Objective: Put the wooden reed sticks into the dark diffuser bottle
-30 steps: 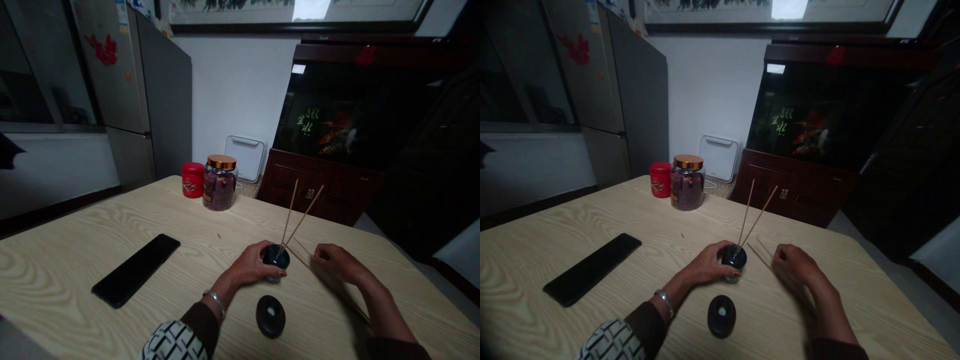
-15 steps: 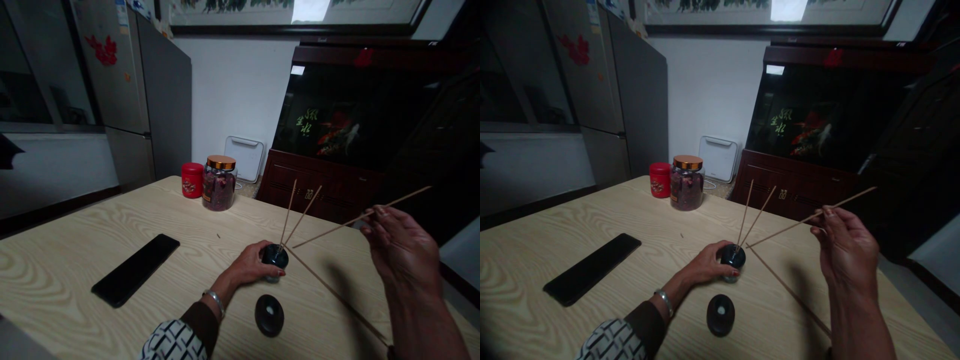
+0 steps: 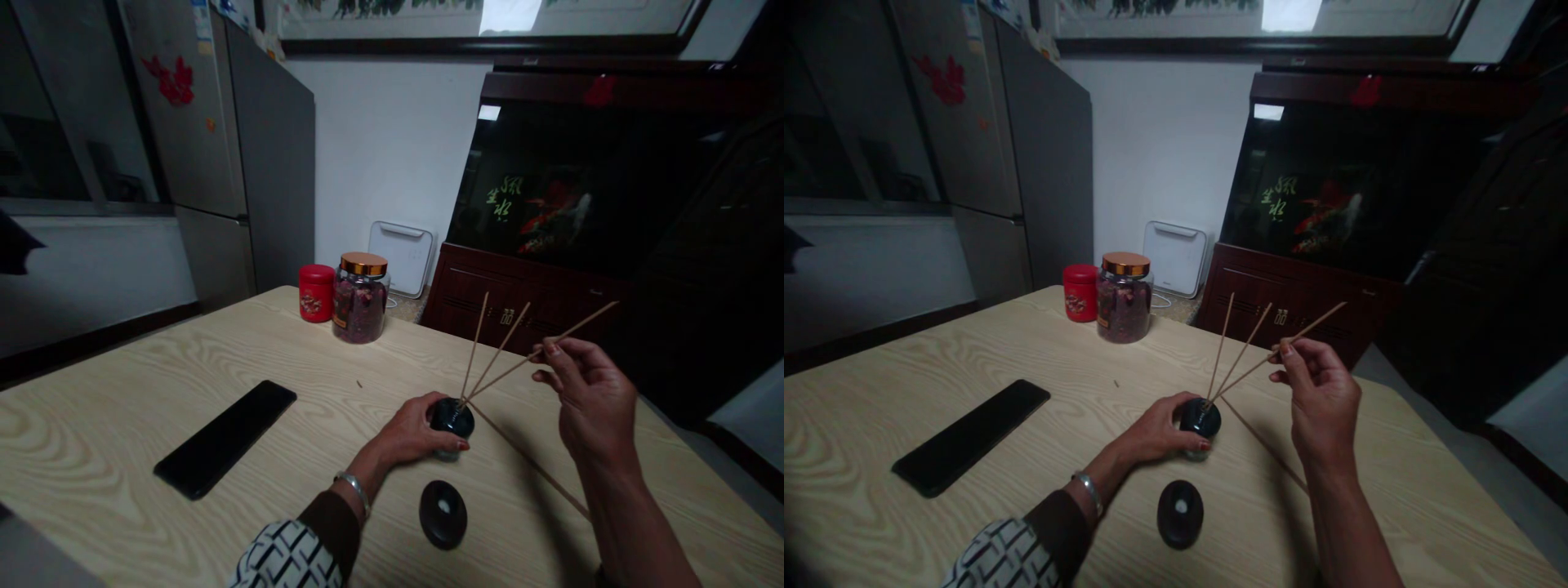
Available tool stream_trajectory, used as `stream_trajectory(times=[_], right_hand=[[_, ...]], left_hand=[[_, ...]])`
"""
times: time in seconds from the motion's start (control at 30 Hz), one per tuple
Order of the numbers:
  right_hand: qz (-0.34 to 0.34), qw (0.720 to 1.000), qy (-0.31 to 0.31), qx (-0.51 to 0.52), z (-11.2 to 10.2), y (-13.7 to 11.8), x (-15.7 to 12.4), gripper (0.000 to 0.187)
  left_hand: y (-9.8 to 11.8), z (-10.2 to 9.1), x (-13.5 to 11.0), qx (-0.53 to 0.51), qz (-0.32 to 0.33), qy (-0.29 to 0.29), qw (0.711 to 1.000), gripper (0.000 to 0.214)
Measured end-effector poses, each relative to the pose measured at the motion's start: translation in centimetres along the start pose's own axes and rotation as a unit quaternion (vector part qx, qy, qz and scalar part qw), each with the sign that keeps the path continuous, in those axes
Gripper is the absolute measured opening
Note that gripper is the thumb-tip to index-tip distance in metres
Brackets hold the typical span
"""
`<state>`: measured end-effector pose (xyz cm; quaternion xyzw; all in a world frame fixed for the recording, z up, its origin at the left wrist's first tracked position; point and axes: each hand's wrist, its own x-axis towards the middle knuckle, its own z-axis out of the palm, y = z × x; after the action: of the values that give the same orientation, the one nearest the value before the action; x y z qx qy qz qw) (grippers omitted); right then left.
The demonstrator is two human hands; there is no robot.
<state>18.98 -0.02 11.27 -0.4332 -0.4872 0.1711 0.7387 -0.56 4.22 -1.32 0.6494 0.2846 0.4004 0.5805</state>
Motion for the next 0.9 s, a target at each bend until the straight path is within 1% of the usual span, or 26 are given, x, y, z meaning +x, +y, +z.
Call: stream_trajectory(times=[0.23, 0.47, 0.6, 0.7, 0.77, 0.8, 0.83, 0.9], right_hand=[[0.021, 0.991, -0.120, -0.046, 1.5, 1.0, -1.3, 0.019], [0.065, 0.979, -0.182, -0.069, 1.8, 2.4, -1.7, 0.026], [0.097, 0.969, -0.210, -0.081, 1.2, 2.3, -1.1, 0.033], [0.133, 0.955, -0.241, -0.111, -0.5, 2.6, 0.2, 0.039], [0.143, 0.933, -0.282, -0.171, -2.2, 3.5, 1.2, 0.040], [0.137, 0.913, -0.311, -0.224, -3.1, 4.1, 1.5, 0.037], [0.124, 0.882, -0.341, -0.300, -3.9, 4.9, 1.8, 0.032], [0.096, 0.791, -0.387, -0.464, -5.2, 6.7, 2.0, 0.019]], left_hand=[[0.0, 0.0, 0.0, -0.007, 0.003, -0.002, 1.000, 0.067], [0.3, 0.1, 0.0, -0.027, -0.001, -0.009, 1.000, 0.068], [0.5, 0.1, -0.1, -0.021, -0.003, -0.007, 1.000, 0.067], [0.5, 0.1, -0.2, -0.010, -0.007, -0.004, 1.000, 0.068], [0.5, 0.1, -0.2, -0.010, -0.009, -0.002, 1.000, 0.069], [0.5, 0.1, -0.2, -0.011, -0.009, -0.001, 1.000, 0.068], [0.5, 0.1, -0.2, -0.012, -0.010, -0.001, 1.000, 0.068], [0.6, 0.2, -0.2, -0.013, -0.011, 0.001, 1.000, 0.068]])
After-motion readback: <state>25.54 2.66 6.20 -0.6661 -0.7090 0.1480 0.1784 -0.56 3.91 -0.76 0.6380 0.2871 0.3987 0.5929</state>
